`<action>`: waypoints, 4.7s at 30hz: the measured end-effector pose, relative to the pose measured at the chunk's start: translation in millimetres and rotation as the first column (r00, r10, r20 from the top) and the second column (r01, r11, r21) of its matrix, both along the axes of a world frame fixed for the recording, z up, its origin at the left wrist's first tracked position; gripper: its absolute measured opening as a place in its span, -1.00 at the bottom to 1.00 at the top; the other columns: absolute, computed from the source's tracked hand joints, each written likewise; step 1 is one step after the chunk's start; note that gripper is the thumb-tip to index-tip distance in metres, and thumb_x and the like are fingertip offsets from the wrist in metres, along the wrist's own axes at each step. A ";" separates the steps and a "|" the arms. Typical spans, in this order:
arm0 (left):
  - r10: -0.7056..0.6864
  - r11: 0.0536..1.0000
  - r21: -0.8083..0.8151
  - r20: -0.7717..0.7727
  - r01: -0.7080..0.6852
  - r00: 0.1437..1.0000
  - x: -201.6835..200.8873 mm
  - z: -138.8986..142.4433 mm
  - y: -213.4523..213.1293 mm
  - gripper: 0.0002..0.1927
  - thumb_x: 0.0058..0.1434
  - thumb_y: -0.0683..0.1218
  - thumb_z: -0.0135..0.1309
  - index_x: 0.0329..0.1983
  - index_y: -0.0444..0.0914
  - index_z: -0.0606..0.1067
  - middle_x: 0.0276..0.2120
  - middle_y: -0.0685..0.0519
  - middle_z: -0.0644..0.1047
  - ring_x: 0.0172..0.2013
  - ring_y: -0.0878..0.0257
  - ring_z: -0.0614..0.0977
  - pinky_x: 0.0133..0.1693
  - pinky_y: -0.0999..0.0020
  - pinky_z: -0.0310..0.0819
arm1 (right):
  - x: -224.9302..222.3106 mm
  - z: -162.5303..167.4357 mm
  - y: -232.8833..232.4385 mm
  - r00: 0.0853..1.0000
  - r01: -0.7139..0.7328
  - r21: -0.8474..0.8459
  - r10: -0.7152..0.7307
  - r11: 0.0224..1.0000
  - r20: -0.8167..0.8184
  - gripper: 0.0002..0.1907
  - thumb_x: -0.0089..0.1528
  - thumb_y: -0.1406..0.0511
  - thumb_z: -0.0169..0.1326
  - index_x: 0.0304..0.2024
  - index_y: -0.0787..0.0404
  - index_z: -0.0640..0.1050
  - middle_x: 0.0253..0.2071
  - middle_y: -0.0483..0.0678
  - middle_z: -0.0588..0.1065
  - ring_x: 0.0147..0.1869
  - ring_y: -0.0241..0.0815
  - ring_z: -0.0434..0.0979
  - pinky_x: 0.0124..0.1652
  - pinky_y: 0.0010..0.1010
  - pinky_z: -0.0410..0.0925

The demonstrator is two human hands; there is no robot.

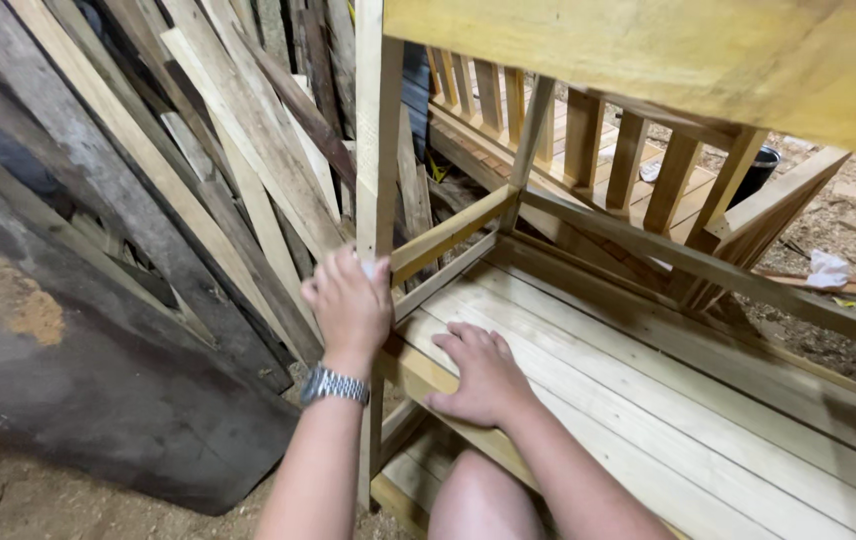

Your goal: The person sands a wooden chair frame, rubbing an orange abrasive sponge along the legs, rails and seat slats, then folds sandpaper and sands the edges and corners of the frame, working around the chair while kneeling beside it.

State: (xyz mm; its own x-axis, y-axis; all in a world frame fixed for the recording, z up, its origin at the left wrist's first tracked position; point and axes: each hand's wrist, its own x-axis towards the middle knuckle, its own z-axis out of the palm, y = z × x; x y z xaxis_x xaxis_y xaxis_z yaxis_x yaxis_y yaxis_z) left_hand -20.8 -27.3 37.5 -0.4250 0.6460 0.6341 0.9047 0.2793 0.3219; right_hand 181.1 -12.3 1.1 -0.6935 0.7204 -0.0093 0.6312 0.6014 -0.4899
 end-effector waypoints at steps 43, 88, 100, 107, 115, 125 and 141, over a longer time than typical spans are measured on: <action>0.031 1.000 0.011 -0.195 -0.030 0.980 -15.0 28.0 12.8 -0.09 0.29 0.40 -0.03 0.38 -0.42 0.27 0.02 -0.18 0.54 0.01 0.03 0.52 0.07 0.04 0.20 | -1.7 -11.5 -1.0 0.999 0.004 0.062 -0.001 0.998 -0.054 -0.07 -0.12 -0.06 0.32 0.28 -0.01 0.40 0.42 0.04 0.19 0.52 0.04 0.07 0.41 -0.10 -0.05; -0.120 0.973 -0.198 0.011 0.120 0.993 -34.8 -45.5 -63.7 -0.46 0.17 0.31 0.11 -0.14 -0.24 0.48 -0.25 -0.04 0.59 -0.13 0.07 0.58 -0.02 0.14 0.27 | -4.7 -5.0 -3.2 0.998 0.046 0.035 -0.044 0.998 -0.047 -0.10 -0.10 -0.07 0.32 0.27 -0.05 0.41 0.41 -0.03 0.21 0.51 0.03 0.09 0.42 -0.14 -0.01; -0.157 0.986 -0.068 -0.031 0.154 0.987 -44.6 -50.5 -56.8 -0.50 0.16 0.27 0.17 -0.16 -0.23 0.45 -0.26 -0.04 0.58 -0.13 0.02 0.58 -0.08 0.10 0.28 | -7.9 -12.8 -0.1 0.994 0.013 0.073 -0.005 0.997 -0.111 -0.12 -0.12 -0.05 0.31 0.24 0.00 0.44 0.39 0.03 0.25 0.50 0.04 0.15 0.41 -0.13 0.01; -0.103 0.984 -0.137 0.076 0.113 0.992 -32.5 -53.2 -59.5 -0.49 0.15 0.30 0.19 -0.22 -0.22 0.44 -0.31 -0.06 0.58 -0.19 0.03 0.59 -0.07 0.10 0.28 | -8.2 -14.8 1.1 0.998 0.002 0.059 0.002 0.998 -0.066 -0.10 -0.11 -0.06 0.32 0.25 0.02 0.41 0.38 0.05 0.22 0.49 0.07 0.11 0.40 -0.09 -0.03; -0.087 0.989 -0.112 0.078 0.096 0.993 -29.8 -52.3 -62.3 -0.51 0.14 0.28 0.19 -0.24 -0.21 0.44 -0.31 -0.07 0.58 -0.18 -0.01 0.59 -0.13 0.09 0.27 | -8.3 -15.3 -1.1 0.995 0.045 0.039 -0.041 0.998 -0.087 -0.12 -0.12 -0.05 0.33 0.24 0.00 0.44 0.40 0.02 0.23 0.47 0.09 0.13 0.38 -0.14 0.06; -0.134 0.991 -0.004 0.026 0.134 0.991 -30.3 -49.6 -51.9 -0.55 0.17 0.23 0.21 -0.23 -0.20 0.41 -0.31 -0.01 0.54 -0.17 0.04 0.56 -0.10 0.11 0.23 | -9.6 -13.9 -0.6 0.995 0.014 0.060 -0.008 0.998 -0.100 -0.12 -0.11 -0.04 0.33 0.24 0.00 0.44 0.38 0.04 0.24 0.48 0.07 0.14 0.38 -0.12 0.03; -0.067 0.990 -0.118 0.138 0.084 0.988 -27.5 -52.9 -51.6 -0.51 0.13 0.29 0.23 -0.32 -0.18 0.42 -0.36 0.03 0.53 -0.26 0.12 0.54 -0.05 0.21 0.23 | -12.9 -7.8 1.8 0.999 0.040 0.000 -0.040 0.999 -0.011 -0.08 -0.12 -0.05 0.32 0.28 -0.03 0.39 0.44 0.01 0.17 0.53 0.06 0.05 0.42 -0.12 -0.02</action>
